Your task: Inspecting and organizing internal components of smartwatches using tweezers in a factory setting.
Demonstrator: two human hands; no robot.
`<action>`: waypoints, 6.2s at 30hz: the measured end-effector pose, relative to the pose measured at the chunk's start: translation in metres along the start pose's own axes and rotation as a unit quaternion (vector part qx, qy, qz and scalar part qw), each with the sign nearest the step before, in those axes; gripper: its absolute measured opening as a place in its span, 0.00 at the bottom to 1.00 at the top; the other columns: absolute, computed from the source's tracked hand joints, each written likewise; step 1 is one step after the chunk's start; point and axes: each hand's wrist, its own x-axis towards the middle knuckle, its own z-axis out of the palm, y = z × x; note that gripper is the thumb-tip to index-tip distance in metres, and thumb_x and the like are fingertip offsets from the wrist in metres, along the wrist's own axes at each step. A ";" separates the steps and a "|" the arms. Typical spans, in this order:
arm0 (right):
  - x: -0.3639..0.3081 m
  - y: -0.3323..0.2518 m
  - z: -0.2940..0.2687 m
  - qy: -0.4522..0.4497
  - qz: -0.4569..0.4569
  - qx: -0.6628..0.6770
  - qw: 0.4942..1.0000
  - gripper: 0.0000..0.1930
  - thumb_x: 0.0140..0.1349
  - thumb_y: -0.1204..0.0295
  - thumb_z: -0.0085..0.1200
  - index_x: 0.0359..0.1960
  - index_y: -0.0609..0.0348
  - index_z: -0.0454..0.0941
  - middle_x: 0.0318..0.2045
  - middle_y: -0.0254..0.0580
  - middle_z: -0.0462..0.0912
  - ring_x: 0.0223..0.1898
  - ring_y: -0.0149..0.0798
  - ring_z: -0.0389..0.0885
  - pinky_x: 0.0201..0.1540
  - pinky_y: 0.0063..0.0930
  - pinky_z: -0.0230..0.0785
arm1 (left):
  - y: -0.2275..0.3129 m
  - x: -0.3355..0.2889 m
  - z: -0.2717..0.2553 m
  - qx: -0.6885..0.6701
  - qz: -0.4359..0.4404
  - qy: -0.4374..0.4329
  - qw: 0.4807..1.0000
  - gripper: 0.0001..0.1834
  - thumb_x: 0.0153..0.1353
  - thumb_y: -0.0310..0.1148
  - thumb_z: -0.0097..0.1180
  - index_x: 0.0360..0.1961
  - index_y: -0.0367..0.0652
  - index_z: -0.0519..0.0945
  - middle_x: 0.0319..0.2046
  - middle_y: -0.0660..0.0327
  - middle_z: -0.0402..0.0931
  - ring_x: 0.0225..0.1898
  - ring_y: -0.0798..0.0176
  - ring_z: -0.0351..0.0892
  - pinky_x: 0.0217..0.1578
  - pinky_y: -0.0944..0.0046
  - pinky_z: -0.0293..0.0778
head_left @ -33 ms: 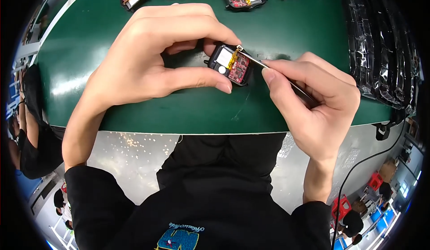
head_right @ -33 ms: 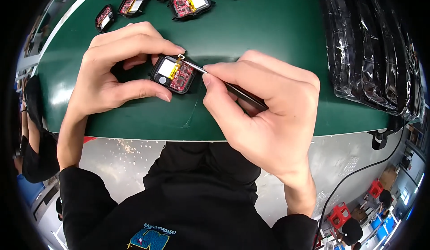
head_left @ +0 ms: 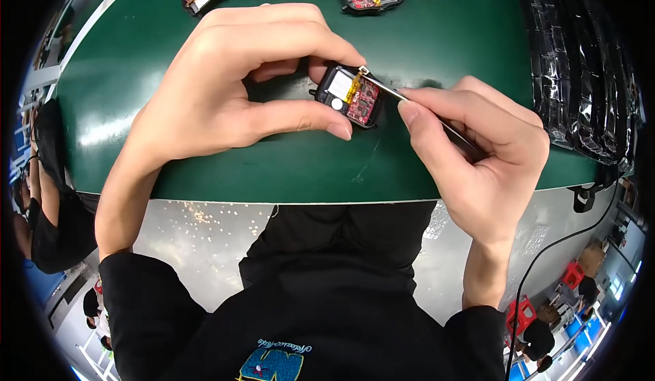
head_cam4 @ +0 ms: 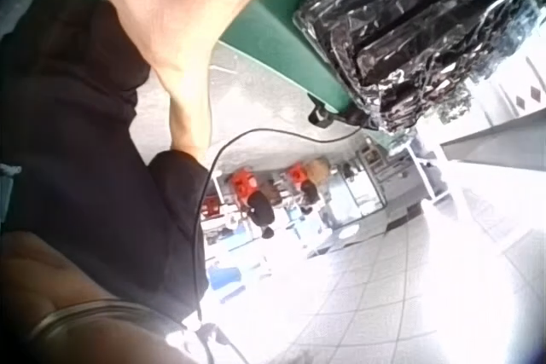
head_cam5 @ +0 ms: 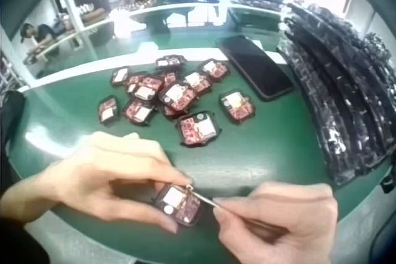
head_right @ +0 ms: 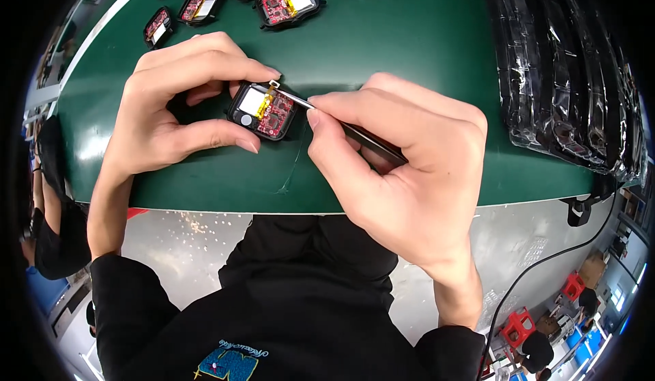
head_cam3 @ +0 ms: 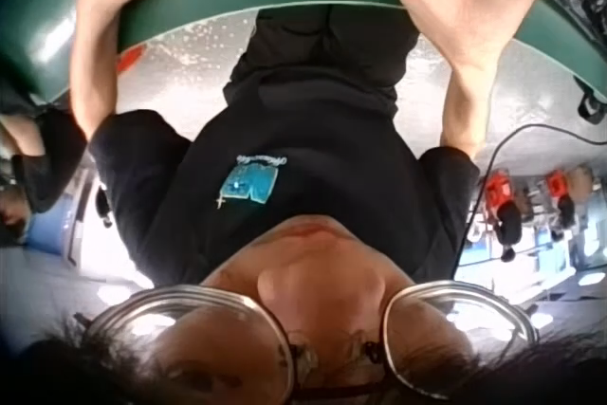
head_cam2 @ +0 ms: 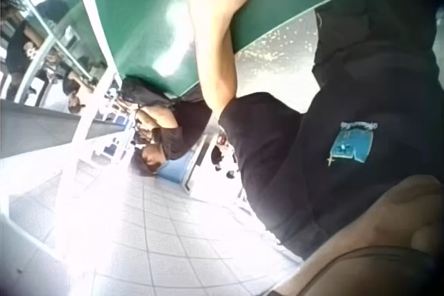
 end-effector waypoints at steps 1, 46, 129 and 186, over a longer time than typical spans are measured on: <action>-0.001 0.000 0.000 0.002 0.001 0.002 1.000 0.08 0.62 0.86 0.71 0.42 0.68 0.94 0.23 0.29 0.79 0.22 0.18 0.68 0.25 0.18 0.52 | 0.000 0.000 -0.001 0.005 -0.003 0.002 1.000 0.34 0.44 0.34 0.88 0.55 0.38 0.91 0.37 0.63 0.83 0.31 0.70 0.74 0.27 0.68 0.62; -0.001 0.001 -0.003 -0.041 -0.019 0.003 0.999 0.09 0.61 0.85 0.72 0.42 0.65 0.95 0.23 0.28 0.79 0.22 0.19 0.67 0.25 0.20 0.50 | -0.010 0.000 -0.009 -0.070 0.018 -0.045 0.996 0.34 0.42 0.38 0.88 0.53 0.37 0.92 0.38 0.61 0.85 0.35 0.67 0.76 0.29 0.66 0.63; 0.022 -0.008 0.019 0.035 -0.209 -0.205 0.956 0.16 0.63 0.62 0.75 0.49 0.56 0.92 0.38 0.33 0.81 0.41 0.39 0.81 0.43 0.38 0.71 | -0.023 0.120 -0.114 0.320 -0.052 -0.058 0.944 0.27 0.73 0.47 0.68 0.63 0.39 0.85 0.58 0.51 0.85 0.63 0.45 0.83 0.66 0.48 0.77; 0.074 -0.031 -0.203 0.140 0.079 -0.036 0.986 0.15 0.62 0.68 0.77 0.44 0.65 0.91 0.33 0.37 0.91 0.33 0.25 0.87 0.41 0.24 0.78 | 0.080 0.343 -0.100 0.022 0.017 -0.195 0.980 0.17 0.63 0.33 0.78 0.52 0.41 0.91 0.36 0.62 0.90 0.35 0.70 0.85 0.42 0.65 0.83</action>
